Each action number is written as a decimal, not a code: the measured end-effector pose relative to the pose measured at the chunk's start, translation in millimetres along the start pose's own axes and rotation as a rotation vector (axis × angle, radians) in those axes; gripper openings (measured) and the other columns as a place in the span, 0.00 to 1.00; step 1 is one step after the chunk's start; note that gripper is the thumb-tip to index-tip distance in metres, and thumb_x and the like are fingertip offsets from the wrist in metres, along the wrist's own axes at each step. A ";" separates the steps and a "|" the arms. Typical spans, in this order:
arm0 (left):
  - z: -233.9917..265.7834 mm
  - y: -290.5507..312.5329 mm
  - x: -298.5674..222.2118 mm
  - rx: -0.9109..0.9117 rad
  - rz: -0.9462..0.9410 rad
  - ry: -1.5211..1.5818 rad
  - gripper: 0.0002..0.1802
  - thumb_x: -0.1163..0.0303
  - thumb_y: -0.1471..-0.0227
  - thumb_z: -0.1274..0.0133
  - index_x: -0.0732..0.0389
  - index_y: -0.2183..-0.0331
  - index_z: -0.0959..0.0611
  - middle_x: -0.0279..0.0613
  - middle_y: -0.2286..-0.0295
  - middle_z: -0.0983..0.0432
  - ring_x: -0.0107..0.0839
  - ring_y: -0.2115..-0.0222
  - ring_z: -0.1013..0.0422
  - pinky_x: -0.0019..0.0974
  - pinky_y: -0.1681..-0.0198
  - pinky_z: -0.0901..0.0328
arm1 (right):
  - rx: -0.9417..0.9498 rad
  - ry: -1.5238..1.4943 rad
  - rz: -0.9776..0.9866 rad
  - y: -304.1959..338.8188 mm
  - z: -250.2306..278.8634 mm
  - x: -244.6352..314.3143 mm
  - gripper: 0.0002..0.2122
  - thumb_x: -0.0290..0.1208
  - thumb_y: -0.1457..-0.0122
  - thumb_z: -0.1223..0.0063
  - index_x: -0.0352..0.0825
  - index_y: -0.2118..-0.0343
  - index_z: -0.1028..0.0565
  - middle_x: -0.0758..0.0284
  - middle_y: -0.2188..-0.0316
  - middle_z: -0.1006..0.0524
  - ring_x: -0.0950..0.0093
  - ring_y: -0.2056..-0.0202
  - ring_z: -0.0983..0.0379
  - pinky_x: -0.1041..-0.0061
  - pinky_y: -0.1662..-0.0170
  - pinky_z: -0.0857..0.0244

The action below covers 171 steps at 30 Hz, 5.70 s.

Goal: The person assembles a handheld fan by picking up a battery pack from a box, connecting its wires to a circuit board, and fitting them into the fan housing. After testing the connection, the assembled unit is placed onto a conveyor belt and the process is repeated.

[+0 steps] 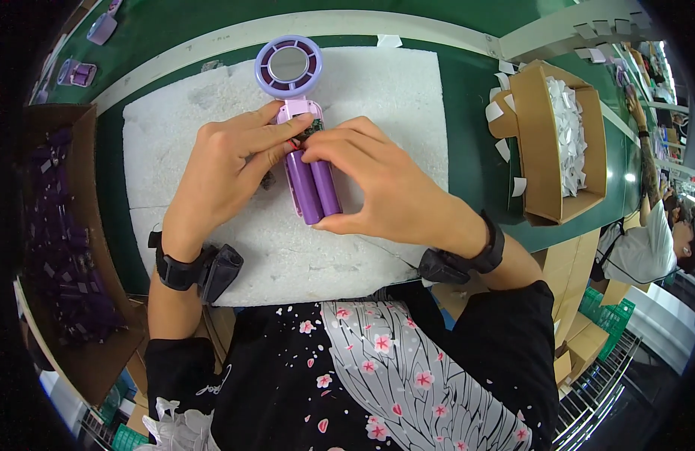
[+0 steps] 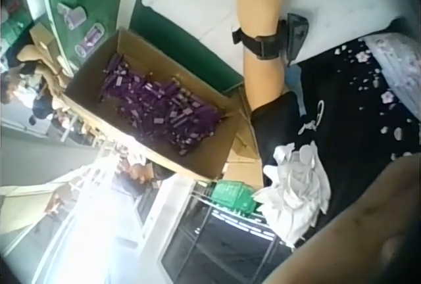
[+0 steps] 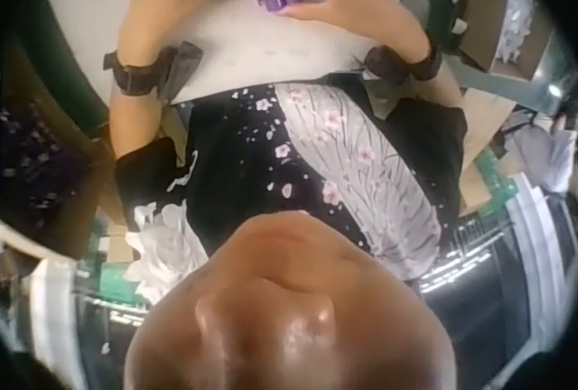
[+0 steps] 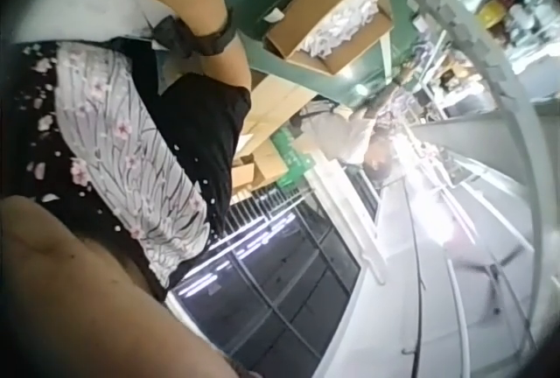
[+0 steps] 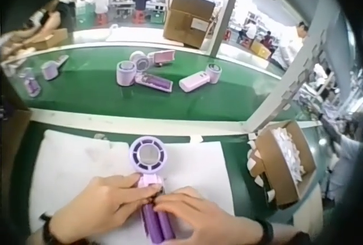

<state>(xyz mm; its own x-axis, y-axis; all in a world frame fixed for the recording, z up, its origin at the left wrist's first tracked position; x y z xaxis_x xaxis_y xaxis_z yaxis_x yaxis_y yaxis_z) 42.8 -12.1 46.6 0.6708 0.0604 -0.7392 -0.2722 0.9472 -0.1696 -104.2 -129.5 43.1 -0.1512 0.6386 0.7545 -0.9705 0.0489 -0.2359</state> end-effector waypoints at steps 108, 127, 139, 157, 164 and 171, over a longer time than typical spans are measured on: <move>189.4 218.3 124.1 -0.261 1.157 -0.591 0.34 0.77 0.68 0.36 0.55 0.52 0.23 0.45 0.51 0.29 0.43 0.52 0.31 0.37 0.49 0.36 | -0.107 -0.175 -0.460 -0.9 17.7 -68.7 0.08 0.26 0.42 0.43 0.25 0.68 0.27 0.76 0.84 0.31 0.90 0.81 0.41 0.87 0.79 0.49; 29.6 25.4 -73.9 -0.264 -0.239 -0.257 0.31 0.75 0.66 0.33 0.58 0.54 0.23 0.51 0.50 0.33 0.46 0.49 0.36 0.43 0.46 0.39 | -0.127 -1.343 -0.260 -7.1 4.5 3.7 0.25 0.49 0.43 0.43 0.31 0.55 0.34 0.59 0.67 0.25 0.72 0.66 0.26 0.77 0.67 0.33; -10.3 -14.8 -10.3 0.018 0.259 0.239 0.25 0.77 0.59 0.37 0.60 0.57 0.27 0.41 0.68 0.26 0.29 0.71 0.29 0.30 0.66 0.33 | -0.352 -0.221 -0.124 -7.8 16.5 -30.6 0.08 0.21 0.47 0.42 0.30 0.72 0.32 0.66 0.72 0.29 0.76 0.73 0.33 0.80 0.69 0.39; 5.9 -6.4 -14.7 0.068 0.142 0.237 0.13 0.84 0.60 0.44 0.63 0.67 0.18 0.44 0.70 0.21 0.34 0.73 0.24 0.30 0.67 0.29 | -0.296 0.179 0.172 -13.9 9.7 -7.8 0.11 0.17 0.60 0.38 0.31 0.72 0.28 0.64 0.72 0.25 0.66 0.69 0.30 0.73 0.68 0.35; 4.1 -4.6 -14.6 0.095 0.176 0.342 0.13 0.83 0.60 0.44 0.62 0.67 0.16 0.44 0.70 0.21 0.35 0.73 0.24 0.31 0.68 0.30 | -0.263 0.155 0.093 -13.7 9.6 -2.5 0.12 0.18 0.63 0.37 0.32 0.72 0.27 0.65 0.74 0.25 0.66 0.69 0.31 0.72 0.68 0.35; 4.4 0.3 -10.7 0.074 0.110 0.142 0.11 0.84 0.64 0.46 0.66 0.72 0.17 0.45 0.65 0.24 0.38 0.68 0.26 0.32 0.63 0.31 | -0.205 0.265 0.117 -13.5 6.8 1.7 0.13 0.16 0.65 0.39 0.34 0.73 0.27 0.66 0.74 0.25 0.67 0.69 0.31 0.73 0.69 0.35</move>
<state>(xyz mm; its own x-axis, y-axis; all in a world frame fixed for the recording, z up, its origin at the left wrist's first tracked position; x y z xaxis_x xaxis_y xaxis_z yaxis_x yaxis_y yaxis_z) 38.5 -11.0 57.3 0.5339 0.1247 -0.8363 -0.2833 0.9583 -0.0380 -92.6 -134.3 51.7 -0.1795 0.8246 0.5364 -0.8874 0.0996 -0.4502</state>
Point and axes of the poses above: each hand's wrist, its own y-axis away from the middle knuckle, its own z-axis out of the back of the hand, x = y × z, the point moved 3 cm from there along -y, towards the middle knuckle
